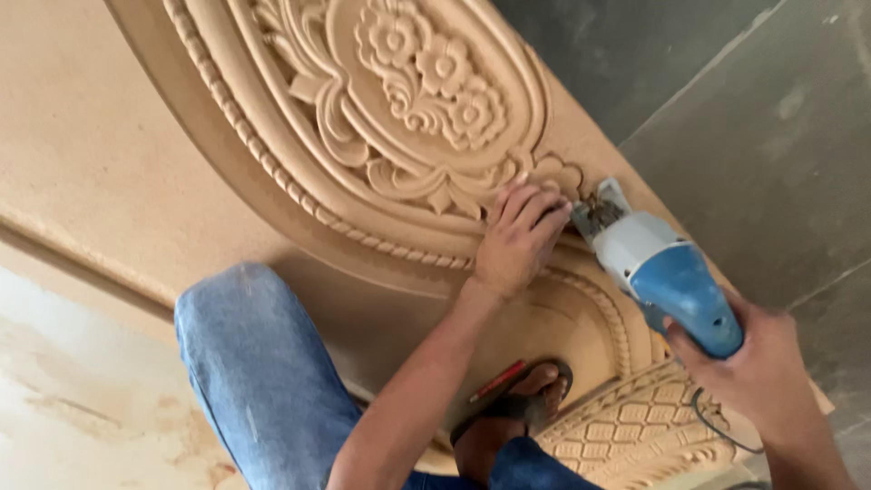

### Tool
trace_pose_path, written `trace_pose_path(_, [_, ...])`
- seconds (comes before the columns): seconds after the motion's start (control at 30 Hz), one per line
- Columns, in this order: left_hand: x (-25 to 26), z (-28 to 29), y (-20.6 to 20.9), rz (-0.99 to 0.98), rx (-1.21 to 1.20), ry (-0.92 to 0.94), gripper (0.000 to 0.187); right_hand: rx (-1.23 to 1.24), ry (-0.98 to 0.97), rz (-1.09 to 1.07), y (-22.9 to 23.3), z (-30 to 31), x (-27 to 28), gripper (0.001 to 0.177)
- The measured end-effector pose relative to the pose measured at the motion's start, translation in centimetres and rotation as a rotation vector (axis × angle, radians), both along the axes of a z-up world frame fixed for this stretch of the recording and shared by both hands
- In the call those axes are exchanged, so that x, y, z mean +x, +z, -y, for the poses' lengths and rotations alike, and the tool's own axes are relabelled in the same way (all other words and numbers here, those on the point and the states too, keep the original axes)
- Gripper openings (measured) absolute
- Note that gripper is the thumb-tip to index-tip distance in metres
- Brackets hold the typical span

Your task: The person uses a handheld electric carving tool to shape and refine a floral pattern on a large wooden panel. The person guides the tool along the carved lines while sitting on the floor.

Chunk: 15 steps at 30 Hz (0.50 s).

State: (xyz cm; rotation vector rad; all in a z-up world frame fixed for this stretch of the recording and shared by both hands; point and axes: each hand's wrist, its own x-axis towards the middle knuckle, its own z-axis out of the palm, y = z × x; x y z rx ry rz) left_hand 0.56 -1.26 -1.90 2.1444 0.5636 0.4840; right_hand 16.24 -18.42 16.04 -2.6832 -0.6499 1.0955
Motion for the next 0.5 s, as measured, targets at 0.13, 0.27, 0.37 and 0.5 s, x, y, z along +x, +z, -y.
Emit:
trace_pose_path(0.13, [0.3,-0.2,0.1,0.017,0.001,0.037,0.027,-0.028,-0.062,-0.034,0.1,-0.8,0.0,0.041])
trace_pose_path(0.27, [0.4,0.2,0.1,0.02,-0.024,0.053,0.024,-0.035,-0.045,-0.001,0.1,-0.4,-0.3,0.031])
trace_pose_path(0.37, [0.4,0.0,0.0,0.013,-0.026,0.052,0.025,-0.007,-0.124,-0.028,-0.1,-0.2,-1.0,0.026])
trace_pose_path(0.5, [0.4,-0.2,0.0,0.009,0.01,0.042,0.032,0.121,-0.334,-0.144,-0.2,-0.4,-2.9,0.016])
